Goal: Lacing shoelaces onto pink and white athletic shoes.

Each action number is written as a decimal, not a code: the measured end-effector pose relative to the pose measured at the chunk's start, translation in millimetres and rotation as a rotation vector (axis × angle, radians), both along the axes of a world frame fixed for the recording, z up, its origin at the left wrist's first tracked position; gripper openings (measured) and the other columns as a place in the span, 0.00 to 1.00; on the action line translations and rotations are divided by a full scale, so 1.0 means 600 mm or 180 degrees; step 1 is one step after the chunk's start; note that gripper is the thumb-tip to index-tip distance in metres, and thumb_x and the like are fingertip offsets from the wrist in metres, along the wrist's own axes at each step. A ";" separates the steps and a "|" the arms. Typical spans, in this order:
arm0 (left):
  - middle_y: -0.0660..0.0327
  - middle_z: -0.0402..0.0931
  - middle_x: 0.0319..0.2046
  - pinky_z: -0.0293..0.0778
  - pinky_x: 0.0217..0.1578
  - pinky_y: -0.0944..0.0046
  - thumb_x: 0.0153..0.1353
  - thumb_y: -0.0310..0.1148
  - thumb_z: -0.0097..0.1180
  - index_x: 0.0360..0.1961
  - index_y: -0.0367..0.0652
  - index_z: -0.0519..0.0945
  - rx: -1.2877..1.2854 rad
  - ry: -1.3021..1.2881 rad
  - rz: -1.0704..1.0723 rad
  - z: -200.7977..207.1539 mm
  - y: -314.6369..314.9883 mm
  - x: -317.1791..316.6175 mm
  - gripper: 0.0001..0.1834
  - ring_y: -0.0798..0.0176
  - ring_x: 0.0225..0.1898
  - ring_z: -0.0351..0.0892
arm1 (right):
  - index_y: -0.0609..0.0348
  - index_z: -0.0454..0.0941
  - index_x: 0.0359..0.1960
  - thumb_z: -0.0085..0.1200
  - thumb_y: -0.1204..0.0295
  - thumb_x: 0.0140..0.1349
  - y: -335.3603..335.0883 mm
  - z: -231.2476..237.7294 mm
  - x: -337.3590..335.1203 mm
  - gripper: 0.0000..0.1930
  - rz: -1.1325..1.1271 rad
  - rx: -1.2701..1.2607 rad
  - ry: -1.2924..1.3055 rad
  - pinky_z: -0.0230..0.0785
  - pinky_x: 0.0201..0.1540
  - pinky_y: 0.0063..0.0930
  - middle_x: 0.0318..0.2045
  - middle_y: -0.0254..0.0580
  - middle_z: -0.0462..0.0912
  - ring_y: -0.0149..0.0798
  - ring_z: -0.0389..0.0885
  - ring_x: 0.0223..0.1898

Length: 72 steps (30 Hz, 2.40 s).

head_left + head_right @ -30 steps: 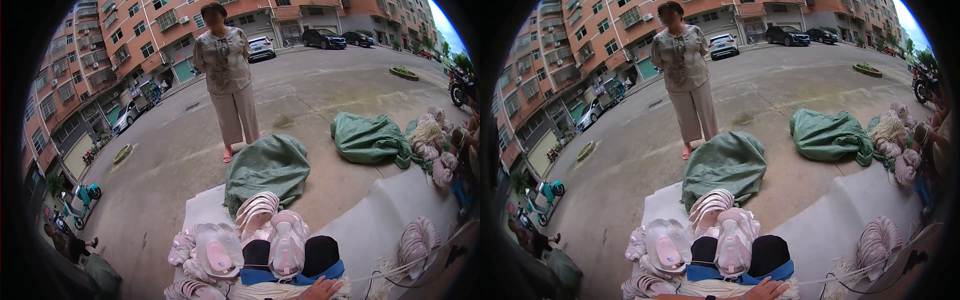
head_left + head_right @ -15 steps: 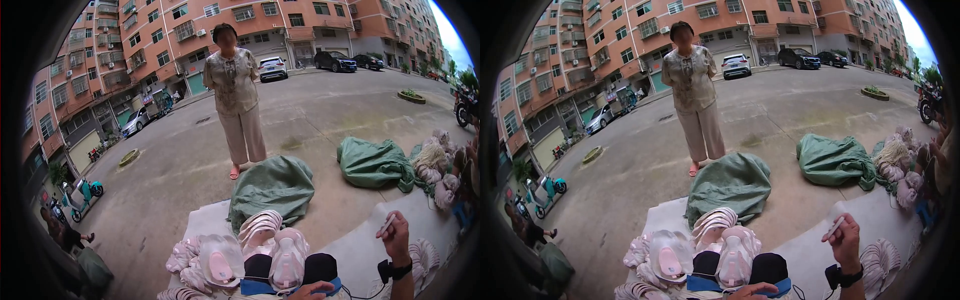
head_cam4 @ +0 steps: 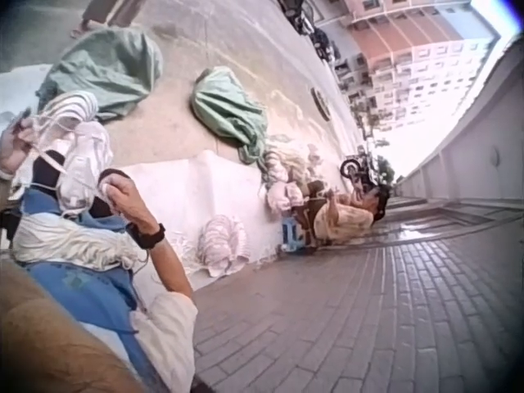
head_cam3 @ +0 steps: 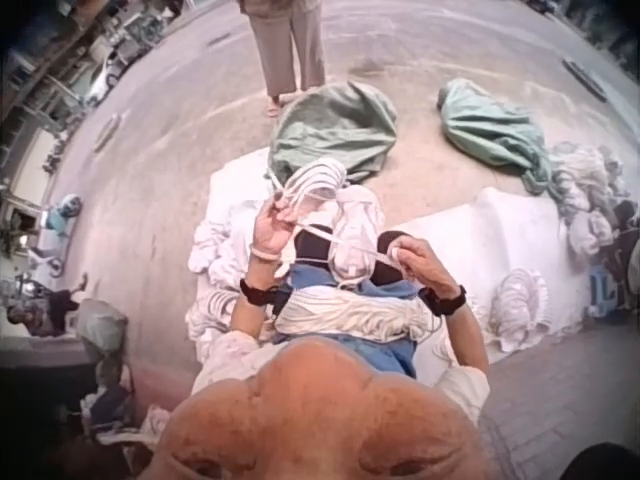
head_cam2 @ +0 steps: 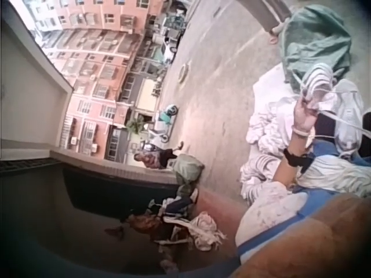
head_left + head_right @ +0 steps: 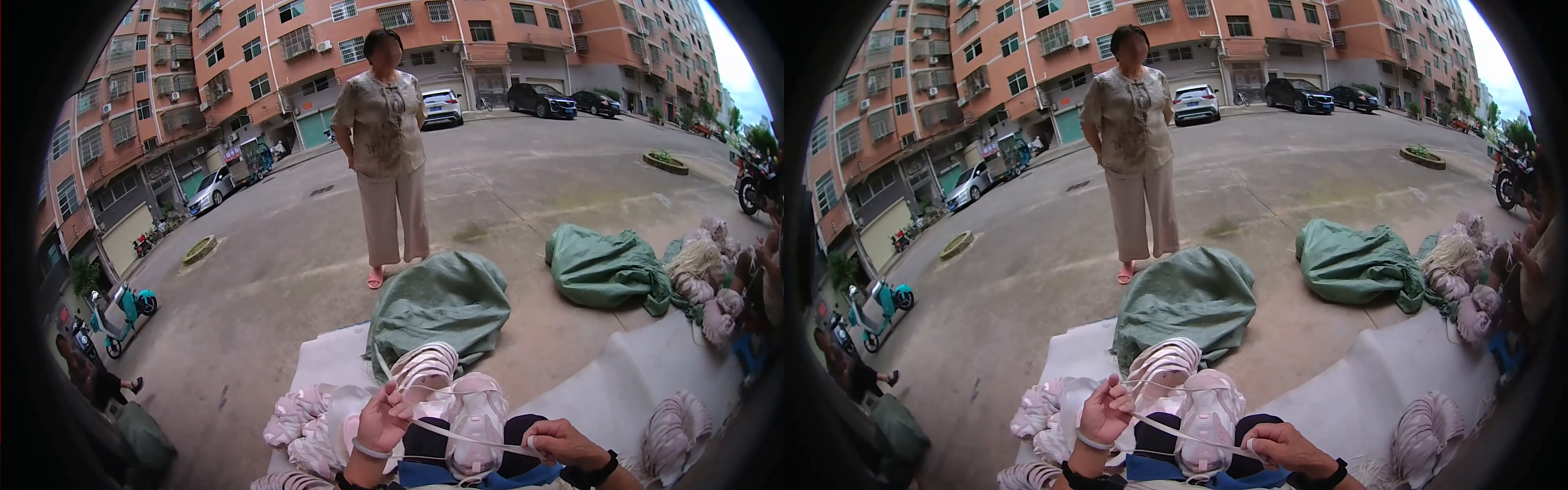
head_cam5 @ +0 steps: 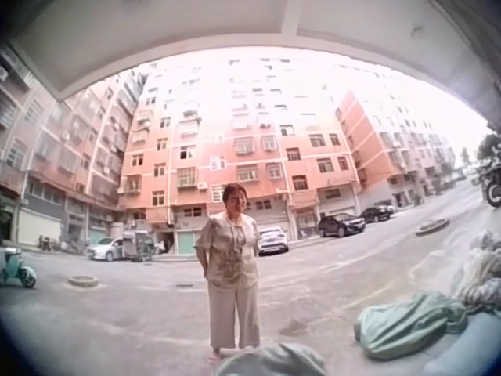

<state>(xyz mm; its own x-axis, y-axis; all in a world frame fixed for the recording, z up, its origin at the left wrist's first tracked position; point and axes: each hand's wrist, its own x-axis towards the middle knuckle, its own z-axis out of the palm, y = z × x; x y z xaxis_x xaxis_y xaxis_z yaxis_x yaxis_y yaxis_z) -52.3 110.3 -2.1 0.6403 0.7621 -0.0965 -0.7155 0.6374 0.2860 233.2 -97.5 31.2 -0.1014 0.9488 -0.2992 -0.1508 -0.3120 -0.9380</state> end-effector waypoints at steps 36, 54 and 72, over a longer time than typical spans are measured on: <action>0.60 0.75 0.33 0.72 0.35 0.72 0.73 0.33 0.41 0.50 0.34 0.64 0.3124 0.2668 -0.0451 -0.055 -0.182 0.076 0.13 0.72 0.31 0.75 | 0.66 0.77 0.34 0.41 0.62 0.72 0.099 -0.067 -0.119 0.19 -0.0049 0.0867 -0.0782 0.67 0.32 0.23 0.25 0.36 0.78 0.27 0.73 0.28; 0.67 0.65 0.18 0.59 0.15 0.76 0.72 0.37 0.41 0.46 0.35 0.74 0.0730 0.2394 -0.0470 -0.051 -0.136 -0.028 0.16 0.77 0.14 0.54 | 0.61 0.74 0.37 0.40 0.63 0.71 0.055 0.001 -0.017 0.15 -0.0389 0.0058 -0.1279 0.53 0.18 0.20 0.17 0.27 0.63 0.23 0.58 0.16; 0.59 0.75 0.23 0.69 0.14 0.75 0.70 0.29 0.39 0.59 0.39 0.71 0.1686 0.2988 -0.0015 -0.012 -0.110 -0.052 0.19 0.76 0.13 0.63 | 0.61 0.74 0.47 0.44 0.73 0.69 0.083 -0.084 -0.048 0.10 -0.0010 0.0928 -0.2335 0.69 0.31 0.27 0.20 0.42 0.73 0.34 0.74 0.23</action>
<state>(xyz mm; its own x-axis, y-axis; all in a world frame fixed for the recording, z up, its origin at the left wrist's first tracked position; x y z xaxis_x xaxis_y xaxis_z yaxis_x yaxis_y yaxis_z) -83.4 44.2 -9.4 0.4853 0.8490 -0.2092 -0.0644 0.2734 0.9598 204.2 -47.8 -19.4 0.0285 0.9992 -0.0278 0.5377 -0.0388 -0.8422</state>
